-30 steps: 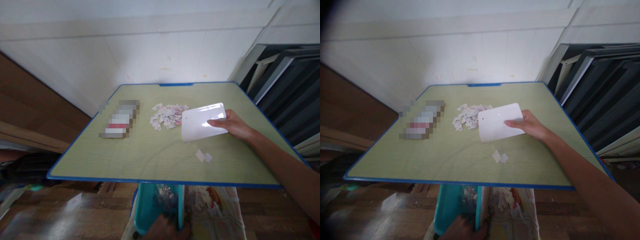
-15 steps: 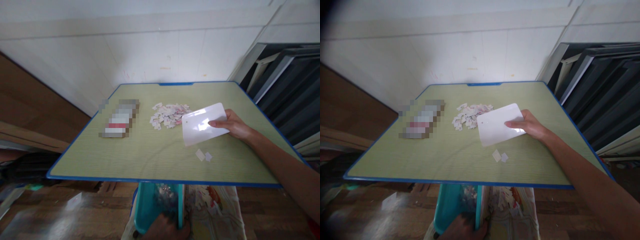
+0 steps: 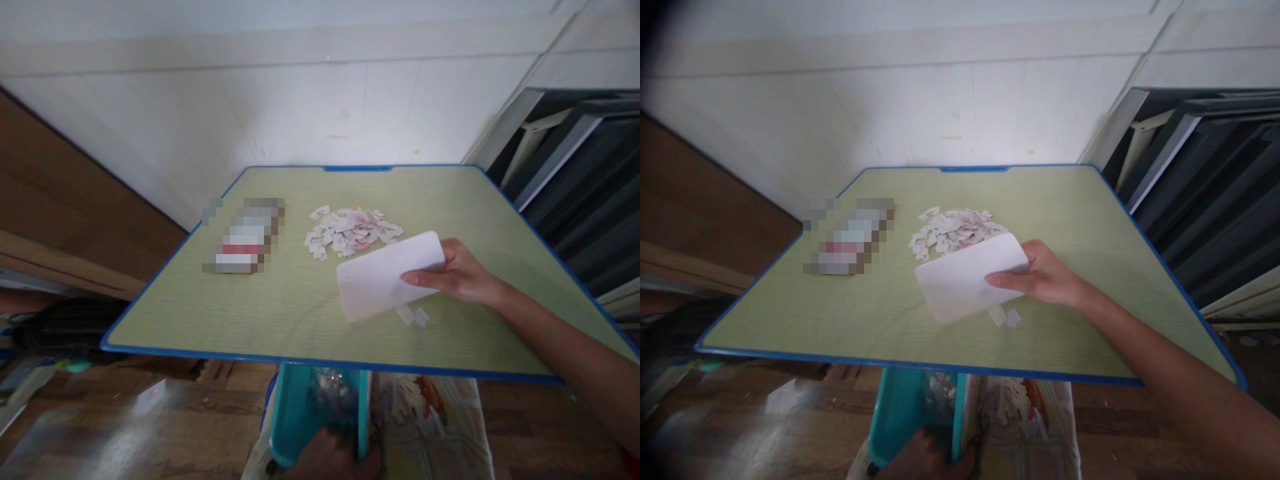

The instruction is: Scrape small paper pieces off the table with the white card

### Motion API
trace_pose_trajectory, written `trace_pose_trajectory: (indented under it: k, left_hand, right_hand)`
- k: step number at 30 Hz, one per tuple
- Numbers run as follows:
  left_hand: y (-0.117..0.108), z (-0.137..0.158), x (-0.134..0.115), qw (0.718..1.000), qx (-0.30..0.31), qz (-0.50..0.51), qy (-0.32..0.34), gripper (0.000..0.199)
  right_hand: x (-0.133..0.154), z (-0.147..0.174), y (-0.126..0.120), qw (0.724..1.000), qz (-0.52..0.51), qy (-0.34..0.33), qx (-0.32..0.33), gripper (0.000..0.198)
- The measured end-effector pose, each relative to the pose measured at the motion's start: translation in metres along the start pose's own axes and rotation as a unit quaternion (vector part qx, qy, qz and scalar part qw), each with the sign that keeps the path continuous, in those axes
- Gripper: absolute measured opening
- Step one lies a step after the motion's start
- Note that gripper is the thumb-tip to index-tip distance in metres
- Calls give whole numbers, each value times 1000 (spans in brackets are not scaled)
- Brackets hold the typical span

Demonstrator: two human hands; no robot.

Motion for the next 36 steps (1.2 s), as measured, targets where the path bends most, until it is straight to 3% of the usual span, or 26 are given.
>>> trace_pose_trajectory:
  k: [7,14,24,31,36]
  left_hand:
    - [1,1,1,999,22,-20,-13,16]
    - [1,0,0,999,36,1,-1,18]
    - [-5,-4,1,1000,21,-16,-15,13]
    - [1,0,1,1000,20,-4,-1,13]
    - [1,0,0,1000,14,-3,-3,15]
  right_hand:
    - [5,15,31,997,-24,-12,67,21]
    - [-1,7,8,999,-48,3,-17,20]
    - [-4,16,31,996,-53,33,67,27]
    - [-2,14,30,996,-68,19,45,27]
    - [-1,15,34,998,-22,9,57,26]
Point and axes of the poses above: each hand's wrist, its own z-axis away from the middle knuckle, its own y-axis out of the palm, x = y × z, the point moved 9 cm from there along -z, towards the middle knuckle, and after that the axes turned 12 degrees about -x, right-handed, at the moved point
